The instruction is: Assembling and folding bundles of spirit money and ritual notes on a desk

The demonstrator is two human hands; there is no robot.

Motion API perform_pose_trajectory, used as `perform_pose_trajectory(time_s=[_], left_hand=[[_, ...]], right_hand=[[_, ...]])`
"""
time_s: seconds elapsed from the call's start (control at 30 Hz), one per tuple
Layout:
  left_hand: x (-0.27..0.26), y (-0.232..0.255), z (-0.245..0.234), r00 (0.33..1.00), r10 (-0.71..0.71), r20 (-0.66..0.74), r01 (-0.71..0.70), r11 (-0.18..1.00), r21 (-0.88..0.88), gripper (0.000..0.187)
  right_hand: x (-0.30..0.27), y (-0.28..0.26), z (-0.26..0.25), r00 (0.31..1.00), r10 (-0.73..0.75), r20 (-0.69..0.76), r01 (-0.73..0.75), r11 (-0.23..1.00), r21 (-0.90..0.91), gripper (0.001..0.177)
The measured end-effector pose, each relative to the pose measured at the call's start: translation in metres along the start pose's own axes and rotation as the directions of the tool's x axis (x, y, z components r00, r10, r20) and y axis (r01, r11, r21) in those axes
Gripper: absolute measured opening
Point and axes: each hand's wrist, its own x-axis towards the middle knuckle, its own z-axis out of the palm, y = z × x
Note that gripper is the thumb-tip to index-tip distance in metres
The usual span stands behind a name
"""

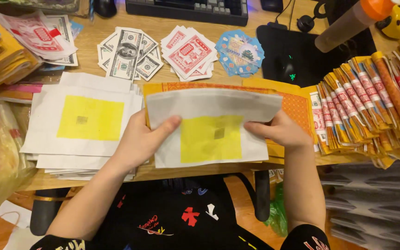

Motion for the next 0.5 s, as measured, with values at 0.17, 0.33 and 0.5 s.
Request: perform_pose_trajectory(time_s=[0.17,0.33,0.5], left_hand=[[-0.006,-0.013,-0.028,0.860,0.363,0.359,-0.328,0.932,-0.157,0.023],[-0.012,0.002,-0.035,0.739,0.470,0.483,-0.404,0.883,-0.241,0.035],[-0.022,-0.027,0.005,0.576,0.089,0.812,0.264,0.921,-0.288,0.068]], right_hand=[[0.002,-0.036,-0.004,0.940,-0.168,0.298,0.190,0.981,-0.047,0.028],[0.010,-0.091,0.003,0.832,-0.252,0.494,0.304,0.952,-0.026,0.022],[0.026,-0.135,0.025,0.651,-0.083,0.755,0.293,0.945,-0.148,0.025]])
